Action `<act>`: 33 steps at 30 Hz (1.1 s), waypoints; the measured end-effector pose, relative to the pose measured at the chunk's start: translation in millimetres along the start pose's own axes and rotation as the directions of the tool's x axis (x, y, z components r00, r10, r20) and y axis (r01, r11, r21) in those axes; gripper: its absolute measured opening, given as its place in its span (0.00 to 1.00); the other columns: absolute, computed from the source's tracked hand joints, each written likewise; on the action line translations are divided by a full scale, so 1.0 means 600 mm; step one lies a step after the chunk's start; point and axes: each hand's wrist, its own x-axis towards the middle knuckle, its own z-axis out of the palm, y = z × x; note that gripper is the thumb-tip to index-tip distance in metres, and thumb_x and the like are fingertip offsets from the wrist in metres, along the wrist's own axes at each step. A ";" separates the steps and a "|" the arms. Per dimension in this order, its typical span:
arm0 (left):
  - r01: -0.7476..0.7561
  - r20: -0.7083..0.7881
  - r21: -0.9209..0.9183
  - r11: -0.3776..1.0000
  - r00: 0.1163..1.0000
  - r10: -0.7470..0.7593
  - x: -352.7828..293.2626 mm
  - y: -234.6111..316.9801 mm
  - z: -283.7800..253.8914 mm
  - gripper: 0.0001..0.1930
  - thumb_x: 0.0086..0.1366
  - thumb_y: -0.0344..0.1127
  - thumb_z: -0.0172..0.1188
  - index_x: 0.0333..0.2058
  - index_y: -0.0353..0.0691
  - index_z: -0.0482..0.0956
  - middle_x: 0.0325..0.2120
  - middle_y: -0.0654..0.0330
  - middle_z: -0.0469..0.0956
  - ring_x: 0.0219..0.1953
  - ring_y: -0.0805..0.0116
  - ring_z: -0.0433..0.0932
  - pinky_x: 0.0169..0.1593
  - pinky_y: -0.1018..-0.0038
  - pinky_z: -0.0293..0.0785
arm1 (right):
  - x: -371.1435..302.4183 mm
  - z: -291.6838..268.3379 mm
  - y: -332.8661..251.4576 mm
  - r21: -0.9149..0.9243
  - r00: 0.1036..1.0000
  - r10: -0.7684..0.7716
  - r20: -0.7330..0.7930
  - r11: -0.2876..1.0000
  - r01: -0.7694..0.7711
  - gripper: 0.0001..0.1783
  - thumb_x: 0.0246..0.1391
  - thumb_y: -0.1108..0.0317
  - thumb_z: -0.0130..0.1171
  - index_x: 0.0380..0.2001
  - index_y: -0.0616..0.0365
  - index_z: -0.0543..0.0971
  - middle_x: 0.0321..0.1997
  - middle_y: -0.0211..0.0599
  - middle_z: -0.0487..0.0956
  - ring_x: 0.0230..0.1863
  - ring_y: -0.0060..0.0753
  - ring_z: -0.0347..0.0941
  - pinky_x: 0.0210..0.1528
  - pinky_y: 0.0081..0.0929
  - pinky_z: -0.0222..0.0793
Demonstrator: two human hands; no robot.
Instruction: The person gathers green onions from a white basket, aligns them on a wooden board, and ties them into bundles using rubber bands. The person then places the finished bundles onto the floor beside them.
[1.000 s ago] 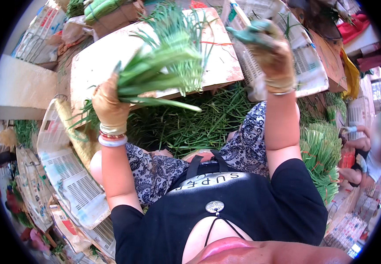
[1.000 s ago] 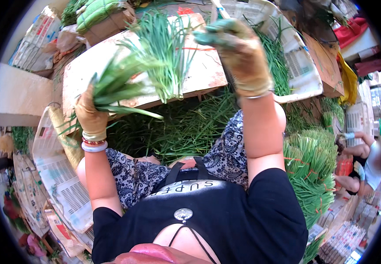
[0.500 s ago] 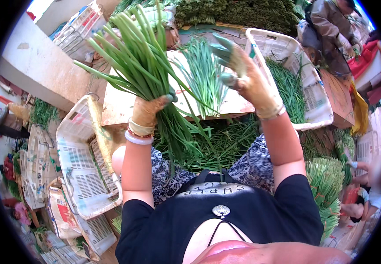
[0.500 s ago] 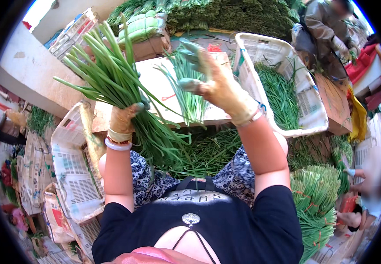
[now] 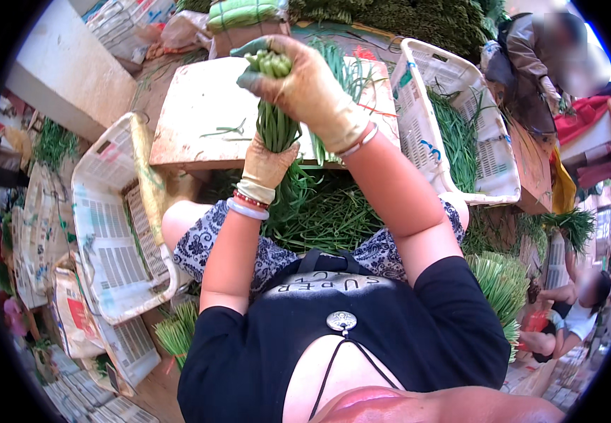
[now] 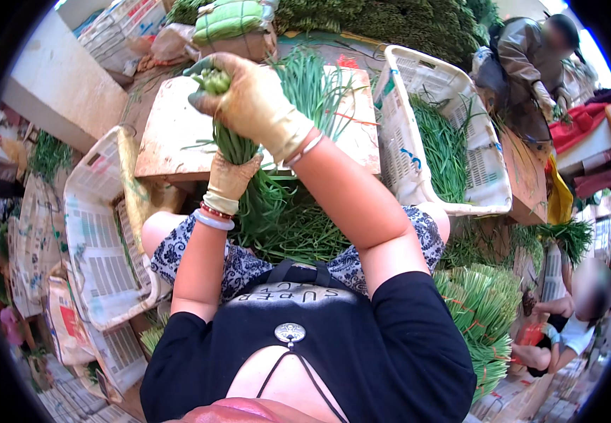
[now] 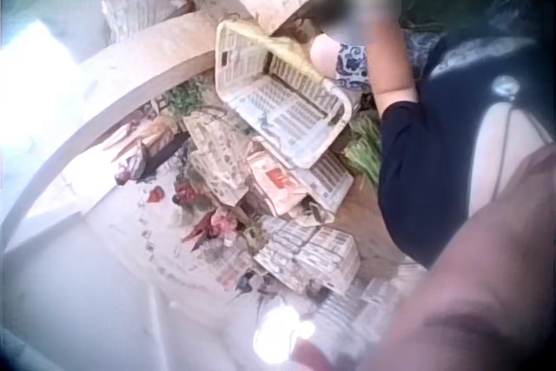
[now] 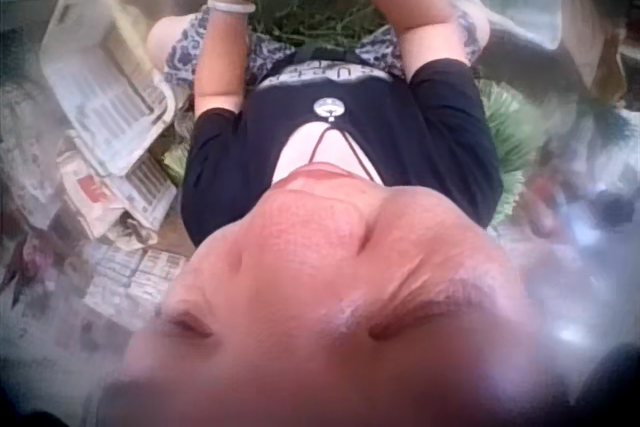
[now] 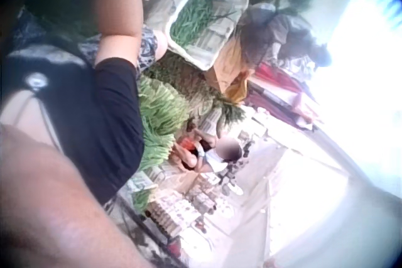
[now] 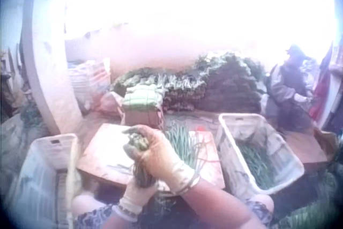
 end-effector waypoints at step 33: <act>0.200 0.209 -0.976 0.083 0.971 0.116 -0.003 0.006 -0.030 0.30 0.53 0.46 0.58 0.49 0.32 0.62 0.45 0.55 0.67 0.42 0.64 0.70 0.48 0.66 0.68 | -0.221 0.022 0.056 -0.094 0.351 -0.578 0.737 0.426 0.900 0.17 0.33 0.62 0.62 0.30 0.46 0.69 0.35 0.32 0.68 0.40 0.36 0.68 0.40 0.39 0.68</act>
